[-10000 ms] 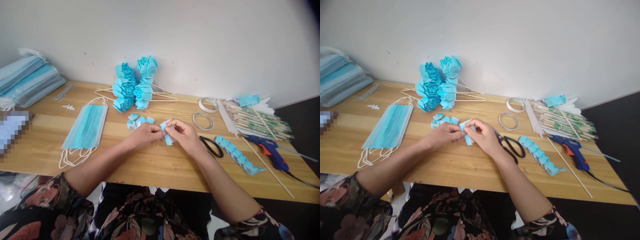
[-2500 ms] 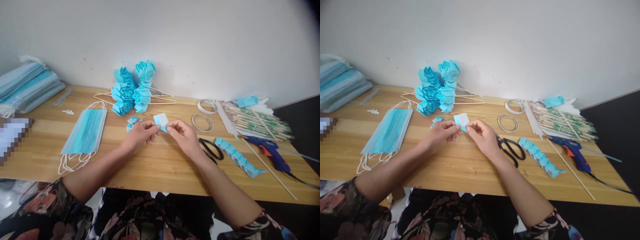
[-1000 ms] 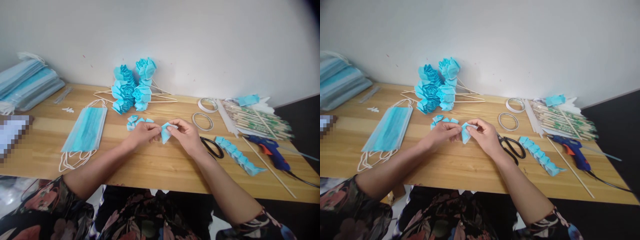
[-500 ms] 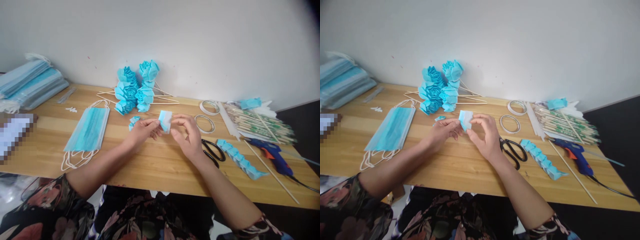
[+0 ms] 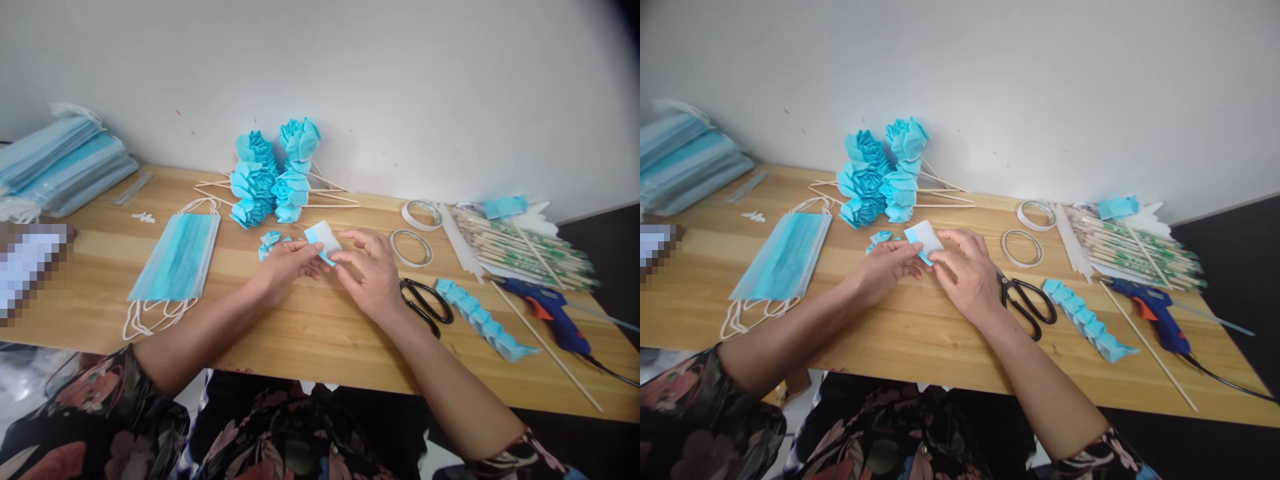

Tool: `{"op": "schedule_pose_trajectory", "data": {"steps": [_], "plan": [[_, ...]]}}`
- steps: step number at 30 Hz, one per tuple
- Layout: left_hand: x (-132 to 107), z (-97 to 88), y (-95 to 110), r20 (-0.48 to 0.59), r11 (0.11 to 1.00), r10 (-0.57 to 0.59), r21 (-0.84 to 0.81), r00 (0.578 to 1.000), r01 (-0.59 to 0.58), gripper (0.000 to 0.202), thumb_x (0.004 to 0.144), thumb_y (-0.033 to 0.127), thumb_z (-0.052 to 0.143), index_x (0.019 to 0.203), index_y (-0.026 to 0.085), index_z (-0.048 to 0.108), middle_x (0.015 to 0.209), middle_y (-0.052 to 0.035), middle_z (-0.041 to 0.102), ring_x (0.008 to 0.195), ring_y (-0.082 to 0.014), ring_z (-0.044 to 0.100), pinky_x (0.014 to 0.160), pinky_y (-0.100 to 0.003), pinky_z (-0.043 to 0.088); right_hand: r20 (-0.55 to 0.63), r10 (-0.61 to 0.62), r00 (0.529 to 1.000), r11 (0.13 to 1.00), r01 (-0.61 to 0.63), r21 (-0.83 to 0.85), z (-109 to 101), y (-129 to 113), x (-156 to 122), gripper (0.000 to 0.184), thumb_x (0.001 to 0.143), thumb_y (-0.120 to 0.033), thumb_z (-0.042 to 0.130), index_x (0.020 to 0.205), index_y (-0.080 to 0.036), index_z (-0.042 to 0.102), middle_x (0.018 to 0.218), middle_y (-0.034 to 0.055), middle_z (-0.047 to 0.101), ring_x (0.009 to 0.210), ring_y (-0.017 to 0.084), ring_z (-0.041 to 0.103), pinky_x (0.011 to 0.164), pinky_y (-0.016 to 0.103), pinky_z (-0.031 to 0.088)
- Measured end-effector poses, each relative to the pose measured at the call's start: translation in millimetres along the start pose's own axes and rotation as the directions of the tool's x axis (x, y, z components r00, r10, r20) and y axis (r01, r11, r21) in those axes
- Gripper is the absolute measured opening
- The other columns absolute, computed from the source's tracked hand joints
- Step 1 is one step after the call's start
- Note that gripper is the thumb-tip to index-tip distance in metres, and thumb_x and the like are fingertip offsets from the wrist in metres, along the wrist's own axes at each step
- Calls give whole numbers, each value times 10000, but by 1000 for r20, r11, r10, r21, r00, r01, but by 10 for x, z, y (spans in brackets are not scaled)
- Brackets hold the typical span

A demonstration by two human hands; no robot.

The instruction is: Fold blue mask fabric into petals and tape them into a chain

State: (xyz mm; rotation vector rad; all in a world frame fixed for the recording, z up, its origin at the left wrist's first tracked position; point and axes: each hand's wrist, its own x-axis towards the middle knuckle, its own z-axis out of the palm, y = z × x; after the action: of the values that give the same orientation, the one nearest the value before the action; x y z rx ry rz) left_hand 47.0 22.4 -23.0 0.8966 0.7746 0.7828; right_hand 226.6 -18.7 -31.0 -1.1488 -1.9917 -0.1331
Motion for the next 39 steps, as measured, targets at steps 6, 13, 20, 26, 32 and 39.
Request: {"op": "schedule_pose_trajectory", "data": {"steps": [6,13,20,26,32,39], "plan": [[18,-23,-17,-7,1000,17,5,1000,-17,250,794,347,747,782,102,697,695,-59,714,651,-137,663,614,-247,496,6,71,997,994,-71,89,-2,3,-8,89,881,-179,654,899,-260,684,1194,76,628,1117,266,577,882,460,521],[-17,13,15,17,997,-2,75,1000,1,266,767,361,763,777,100,711,814,-89,736,707,-143,657,610,-247,492,58,367,929,867,-364,340,1,17,-31,26,879,-245,652,857,-241,664,1135,59,669,1080,231,638,930,431,508],[0,9,-8,7,995,-19,100,1000,18,276,738,376,776,733,109,705,871,-94,731,651,-113,602,585,-247,490,192,545,816,670,-562,485,24,25,-42,84,860,-308,661,855,-228,638,856,5,711,801,163,662,784,323,513],[21,-17,-38,5,981,-46,189,999,44,232,790,344,731,775,112,724,815,-79,719,644,-109,585,613,-251,496,197,560,805,664,-578,475,20,20,-38,94,849,-309,660,844,-220,628,818,-1,701,759,150,636,746,305,494],[28,-20,-56,-7,964,-51,260,999,51,240,822,353,704,768,121,736,649,-33,661,564,-94,571,596,-235,491,169,566,806,654,-565,504,31,12,-31,84,845,-273,651,909,-223,628,817,-4,677,756,145,619,739,302,490],[11,-8,-5,-22,923,11,384,1000,-2,208,805,313,711,692,139,709,571,-6,625,488,-84,553,525,-218,461,195,582,790,627,-588,510,22,9,-28,199,845,-298,653,1030,-230,629,809,-4,667,729,147,606,704,311,491]]}}
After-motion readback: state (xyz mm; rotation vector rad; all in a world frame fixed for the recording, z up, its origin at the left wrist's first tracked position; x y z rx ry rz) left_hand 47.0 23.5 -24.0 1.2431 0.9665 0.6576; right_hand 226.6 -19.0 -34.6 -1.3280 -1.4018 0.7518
